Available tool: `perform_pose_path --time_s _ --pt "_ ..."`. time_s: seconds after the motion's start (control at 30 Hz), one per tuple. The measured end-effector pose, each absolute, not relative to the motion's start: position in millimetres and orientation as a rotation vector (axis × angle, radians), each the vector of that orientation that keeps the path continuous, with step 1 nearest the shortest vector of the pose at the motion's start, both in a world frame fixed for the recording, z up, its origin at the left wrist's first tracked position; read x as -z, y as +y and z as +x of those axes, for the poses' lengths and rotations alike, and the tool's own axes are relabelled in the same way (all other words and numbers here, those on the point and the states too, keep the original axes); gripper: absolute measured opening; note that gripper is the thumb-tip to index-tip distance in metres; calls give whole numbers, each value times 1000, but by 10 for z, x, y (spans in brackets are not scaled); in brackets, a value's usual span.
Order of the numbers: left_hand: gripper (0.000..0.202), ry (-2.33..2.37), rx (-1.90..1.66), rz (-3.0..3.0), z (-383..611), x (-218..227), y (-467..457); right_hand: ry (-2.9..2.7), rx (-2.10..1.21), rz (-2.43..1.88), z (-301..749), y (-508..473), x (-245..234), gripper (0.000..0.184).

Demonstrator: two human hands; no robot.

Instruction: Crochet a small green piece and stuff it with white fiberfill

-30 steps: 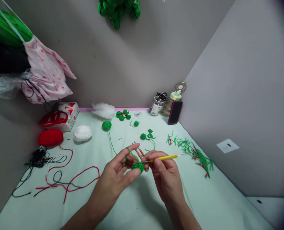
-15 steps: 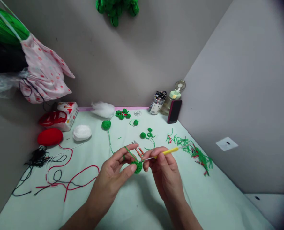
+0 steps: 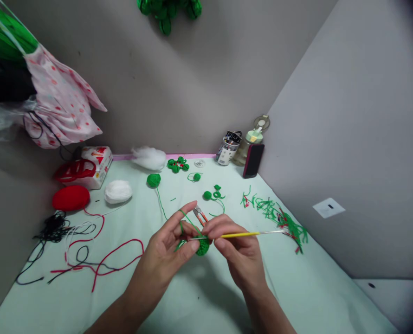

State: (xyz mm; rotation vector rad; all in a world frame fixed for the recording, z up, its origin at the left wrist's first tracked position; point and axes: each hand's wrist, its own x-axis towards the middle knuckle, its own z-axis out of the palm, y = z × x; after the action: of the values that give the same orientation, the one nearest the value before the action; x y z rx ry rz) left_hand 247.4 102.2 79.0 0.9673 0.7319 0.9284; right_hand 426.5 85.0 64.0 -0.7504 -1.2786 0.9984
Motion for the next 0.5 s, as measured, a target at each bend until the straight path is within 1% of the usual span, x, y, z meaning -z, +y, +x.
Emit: perform_pose_path --time_s 0.17,0.37,0.5 --pt "64 737 -912 958 2494 -834 1023 -1243 -926 -731 4248 847 -634 14" --pt "83 709 -896 933 2485 -798 998 -1238 -929 -783 4232 855 -641 14" --pt "84 684 -895 928 2472 -777 1002 -1261 -957 -786 4259 848 -649 11"
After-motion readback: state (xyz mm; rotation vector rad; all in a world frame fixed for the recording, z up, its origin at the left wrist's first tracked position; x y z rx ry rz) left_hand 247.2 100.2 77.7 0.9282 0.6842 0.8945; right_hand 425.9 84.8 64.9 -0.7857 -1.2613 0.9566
